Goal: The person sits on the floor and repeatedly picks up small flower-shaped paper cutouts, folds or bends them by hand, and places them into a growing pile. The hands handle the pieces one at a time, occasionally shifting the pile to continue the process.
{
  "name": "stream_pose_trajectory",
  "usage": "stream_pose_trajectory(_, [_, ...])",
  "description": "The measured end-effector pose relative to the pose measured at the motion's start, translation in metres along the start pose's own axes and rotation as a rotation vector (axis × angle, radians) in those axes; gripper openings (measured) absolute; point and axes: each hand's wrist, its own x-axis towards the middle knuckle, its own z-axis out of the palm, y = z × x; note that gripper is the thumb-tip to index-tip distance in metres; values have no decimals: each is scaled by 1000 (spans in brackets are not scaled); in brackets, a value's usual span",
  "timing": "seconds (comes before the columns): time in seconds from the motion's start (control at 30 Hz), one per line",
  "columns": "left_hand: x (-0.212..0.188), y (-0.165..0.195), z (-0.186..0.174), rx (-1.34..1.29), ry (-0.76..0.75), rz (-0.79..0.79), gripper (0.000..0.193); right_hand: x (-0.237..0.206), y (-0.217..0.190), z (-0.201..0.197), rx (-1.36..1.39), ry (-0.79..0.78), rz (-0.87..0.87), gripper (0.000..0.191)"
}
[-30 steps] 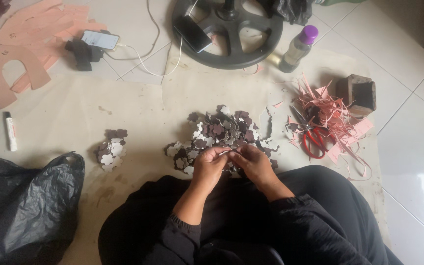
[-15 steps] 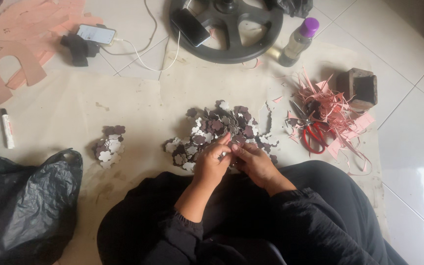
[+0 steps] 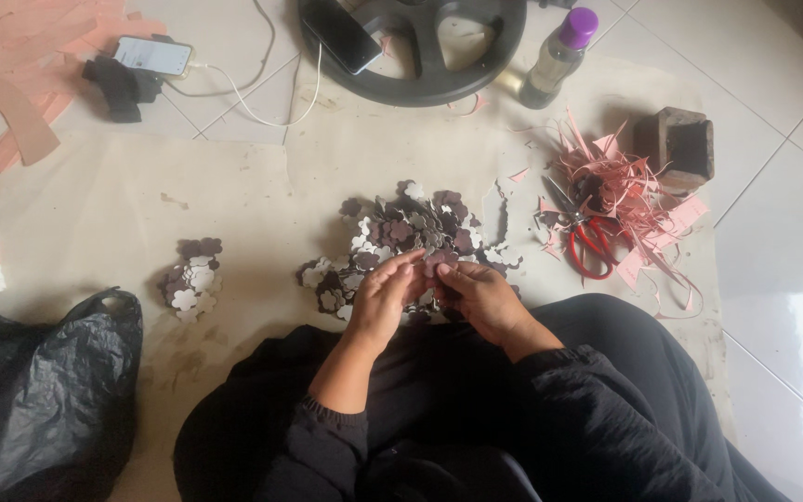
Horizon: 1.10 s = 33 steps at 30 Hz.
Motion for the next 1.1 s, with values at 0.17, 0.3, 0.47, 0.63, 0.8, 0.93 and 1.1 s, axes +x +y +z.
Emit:
stream_pose_trajectory(0.17, [1, 0, 2, 122, 67, -34, 20, 0, 3, -1, -108, 0, -17, 21])
stream_pose_trajectory(0.3, [-3, -6, -1, 164, 97, 44, 14, 2, 7, 1, -59, 48, -8, 19])
stream_pose_trajectory(0.47, [-4, -13, -1, 246, 122, 15, 12, 9, 15, 2, -67, 118, -43, 22])
stream_pose_trajectory(0.63, [-3, -20, -4, 332, 236, -52, 15, 15, 18, -2, -122, 266, -109, 25])
stream_pose_trajectory(0.8, [2, -23, -10, 374, 309, -60, 15, 17, 18, 0, -205, 214, -246, 24])
stream_pose_trajectory(0.93, [3, -20, -8, 243, 302, -125, 15, 17, 20, 8, -321, 253, -295, 27])
stream_pose_trajectory(1.1, [1, -14, -5, -26, 210, -271, 22, 11, 16, 10, -596, 270, -311, 27])
